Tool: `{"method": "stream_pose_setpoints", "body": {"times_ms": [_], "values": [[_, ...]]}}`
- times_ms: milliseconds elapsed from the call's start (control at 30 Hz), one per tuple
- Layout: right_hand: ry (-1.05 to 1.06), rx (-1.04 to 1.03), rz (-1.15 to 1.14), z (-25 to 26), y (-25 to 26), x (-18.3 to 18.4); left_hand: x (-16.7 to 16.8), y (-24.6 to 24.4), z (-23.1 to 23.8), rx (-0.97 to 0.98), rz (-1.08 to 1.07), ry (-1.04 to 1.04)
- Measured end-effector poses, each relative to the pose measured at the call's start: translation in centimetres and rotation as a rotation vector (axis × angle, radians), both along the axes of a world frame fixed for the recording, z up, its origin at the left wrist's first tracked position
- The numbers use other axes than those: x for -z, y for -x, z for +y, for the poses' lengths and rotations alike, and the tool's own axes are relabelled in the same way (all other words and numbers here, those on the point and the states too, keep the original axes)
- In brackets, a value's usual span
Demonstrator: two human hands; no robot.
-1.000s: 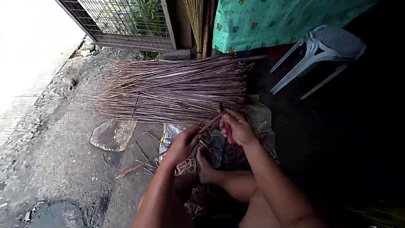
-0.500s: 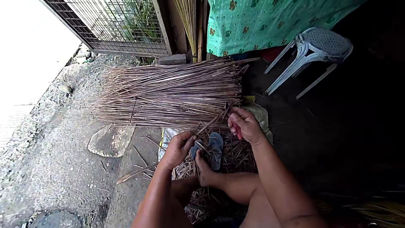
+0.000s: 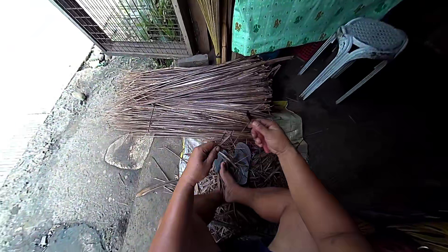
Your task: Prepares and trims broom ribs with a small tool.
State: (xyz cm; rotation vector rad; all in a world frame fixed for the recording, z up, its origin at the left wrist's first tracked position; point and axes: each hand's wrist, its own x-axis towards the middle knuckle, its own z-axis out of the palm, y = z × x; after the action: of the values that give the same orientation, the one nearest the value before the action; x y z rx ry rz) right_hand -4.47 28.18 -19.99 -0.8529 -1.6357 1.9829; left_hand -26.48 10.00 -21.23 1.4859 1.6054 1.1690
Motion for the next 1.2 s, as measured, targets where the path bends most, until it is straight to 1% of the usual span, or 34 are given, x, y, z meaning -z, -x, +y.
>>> {"method": "stream_pose_setpoints", "body": {"times_ms": [33,67,167,200,267,400,467,533,600,667,733,767,833,900,933,1000,1100,1200], "values": [[0.039,0.038,0.021,0.6,-0.3,0.0,0.1,0.2,0.0,-0.024,0.03,0.012],[0.068,0.021,0.045,0.5,-0.3,-0.3,0.2,0.2,0.2,-0.048,0.054,0.02],[0.118,-0.151,0.129,-2.6,1.3,-0.4,0.2,-0.9,1.0,-0.068,0.031,0.067],[0.111,-0.169,0.148,-3.7,1.9,-0.2,0.3,-1.4,1.1,-0.07,0.02,0.072],[0.083,-0.089,0.148,-4.7,2.7,0.1,0.4,-1.9,0.7,-0.054,-0.001,0.093],[0.108,0.158,0.21,-2.3,1.6,-0.6,0.3,-0.5,0.2,0.01,-0.009,0.134],[0.139,0.178,0.245,-1.7,0.9,-1.1,0.0,-0.3,0.3,0.033,-0.051,0.109],[0.171,0.129,0.248,-1.8,0.9,-0.9,-0.1,-0.3,0.4,0.067,-0.115,0.065],[0.221,0.038,0.225,-2.2,1.3,-0.3,-0.2,-0.3,0.4,0.094,-0.17,0.03],[0.255,-0.041,0.192,-2.4,1.7,-0.1,-0.5,-0.1,0.3,0.111,-0.224,0.03],[0.274,-0.069,0.203,-2.4,1.9,0.1,-1.0,0.0,0.3,0.13,-0.289,0.04],[0.276,-0.063,0.234,-2.4,1.9,0.2,-1.2,0.0,0.3,0.129,-0.312,0.04],[0.257,0.014,0.331,-2.4,1.8,0.1,-1.2,0.0,0.4,0.081,-0.318,0.04],[0.206,0.097,0.404,-2.4,1.6,-0.2,-1.0,0.0,0.5,0.015,-0.308,0.05],[0.171,0.102,0.411,-2.4,1.5,-0.3,-1.0,0.1,0.5,0.006,-0.298,0.053],[0.114,0.026,0.366,-2.6,1.5,-0.7,-1.1,0.5,0.4,0.046,-0.282,0.062],[0.136,-0.095,0.362,-3.2,2.0,-0.6,-1.1,0.3,0.3,0.16,-0.273,0.139],[0.092,-0.022,0.419,-2.4,1.3,-0.6,-0.7,0.1,0.3,0.196,-0.253,0.219]]}}
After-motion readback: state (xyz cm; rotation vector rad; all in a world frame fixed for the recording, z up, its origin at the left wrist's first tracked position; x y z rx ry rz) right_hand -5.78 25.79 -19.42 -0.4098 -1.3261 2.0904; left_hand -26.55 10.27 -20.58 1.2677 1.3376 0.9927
